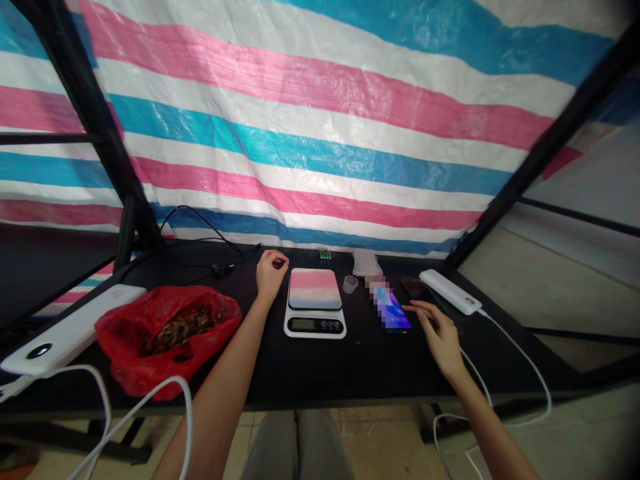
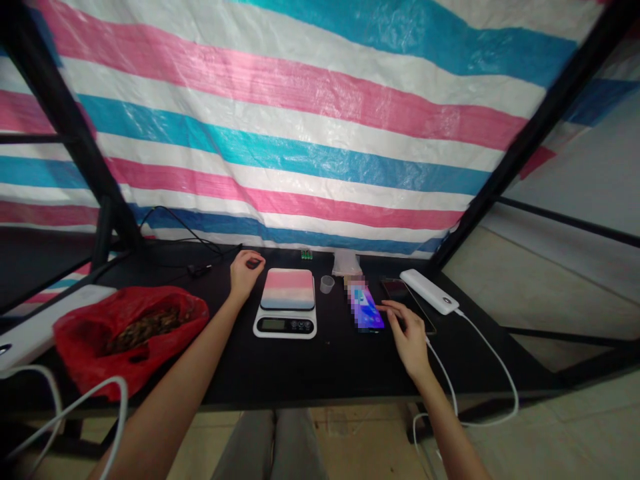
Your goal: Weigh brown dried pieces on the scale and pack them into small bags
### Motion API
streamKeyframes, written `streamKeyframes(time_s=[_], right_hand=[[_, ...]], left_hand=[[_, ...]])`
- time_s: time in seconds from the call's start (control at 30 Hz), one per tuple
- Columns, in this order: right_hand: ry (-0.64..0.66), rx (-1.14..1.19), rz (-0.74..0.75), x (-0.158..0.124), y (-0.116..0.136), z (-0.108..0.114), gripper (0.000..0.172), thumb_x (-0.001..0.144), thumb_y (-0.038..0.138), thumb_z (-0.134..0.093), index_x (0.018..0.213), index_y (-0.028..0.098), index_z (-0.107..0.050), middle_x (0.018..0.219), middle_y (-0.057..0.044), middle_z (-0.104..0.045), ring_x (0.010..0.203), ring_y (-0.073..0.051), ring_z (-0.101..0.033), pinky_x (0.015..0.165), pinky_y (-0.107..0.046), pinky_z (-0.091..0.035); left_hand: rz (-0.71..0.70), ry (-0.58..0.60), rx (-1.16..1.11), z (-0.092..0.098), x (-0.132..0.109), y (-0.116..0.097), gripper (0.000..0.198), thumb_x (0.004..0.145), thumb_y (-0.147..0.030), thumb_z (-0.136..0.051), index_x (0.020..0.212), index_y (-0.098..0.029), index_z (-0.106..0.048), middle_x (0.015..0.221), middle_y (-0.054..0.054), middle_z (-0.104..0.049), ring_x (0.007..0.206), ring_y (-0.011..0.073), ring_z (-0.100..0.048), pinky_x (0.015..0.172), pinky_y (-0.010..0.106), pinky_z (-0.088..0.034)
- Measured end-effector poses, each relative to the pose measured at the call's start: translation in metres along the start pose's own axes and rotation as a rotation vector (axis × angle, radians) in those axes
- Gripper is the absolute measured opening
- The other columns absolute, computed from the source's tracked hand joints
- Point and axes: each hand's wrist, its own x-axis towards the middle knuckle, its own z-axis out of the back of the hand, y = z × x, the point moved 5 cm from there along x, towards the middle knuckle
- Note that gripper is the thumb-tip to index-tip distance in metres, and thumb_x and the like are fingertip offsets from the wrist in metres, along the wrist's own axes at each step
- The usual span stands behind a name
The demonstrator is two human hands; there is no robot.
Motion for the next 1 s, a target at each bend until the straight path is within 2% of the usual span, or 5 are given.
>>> streamKeyframes(time_s=[0.3,0.47,0.6,0.8,1.0], right_hand=[[0.023,-0.061,0.038,0.083,-0.012,-0.032,0.036,0.088,0.041,-0.034,0.099,0.02,-0.062,0.089,-0.006,-0.07,0.089,-0.023,-0.062,0.086,-0.039,-0.042],[0.137,-0.272,0.142,0.077,-0.025,-0.047,0.041,0.088,0.038,-0.03,0.087,0.023,-0.068,0.095,-0.004,-0.069,0.095,-0.022,-0.061,0.093,-0.041,-0.036],[0.074,-0.443,0.084,0.073,-0.033,-0.04,0.039,0.086,0.04,-0.033,0.088,0.023,-0.068,0.09,-0.004,-0.071,0.095,-0.024,-0.06,0.095,-0.048,-0.03],[0.046,-0.264,0.087,0.078,-0.024,-0.034,0.046,0.09,0.041,-0.026,0.093,0.021,-0.067,0.095,-0.004,-0.07,0.09,-0.022,-0.062,0.086,-0.036,-0.041],[0.148,-0.353,0.091,0.072,-0.024,-0.05,0.042,0.088,0.041,-0.03,0.091,0.022,-0.068,0.095,-0.005,-0.07,0.095,-0.023,-0.06,0.095,-0.043,-0.032]], left_hand=[[-0.036,0.05,-0.035,-0.003,0.001,0.0,0.007,0.069,-0.014,-0.057,0.067,-0.018,-0.062,0.087,0.003,-0.062,0.08,0.0135,-0.058,0.061,0.021,-0.046],[-0.027,0.055,-0.009,-0.004,0.001,-0.001,0.008,0.068,-0.012,-0.056,0.066,-0.018,-0.061,0.085,0.003,-0.06,0.079,0.0133,-0.058,0.061,0.021,-0.046],[-0.022,0.055,-0.009,-0.006,0.001,-0.001,0.009,0.067,-0.011,-0.055,0.065,-0.017,-0.06,0.082,0.002,-0.059,0.076,0.0125,-0.057,0.06,0.02,-0.045],[-0.019,0.081,-0.029,-0.008,0.001,0.001,0.009,0.069,-0.014,-0.056,0.071,-0.018,-0.064,0.086,0.003,-0.061,0.076,0.0126,-0.058,0.059,0.021,-0.045],[-0.034,0.085,-0.024,-0.008,0.0,0.002,0.009,0.069,-0.014,-0.056,0.066,-0.018,-0.064,0.086,0.002,-0.061,0.077,0.0129,-0.058,0.058,0.021,-0.045]])
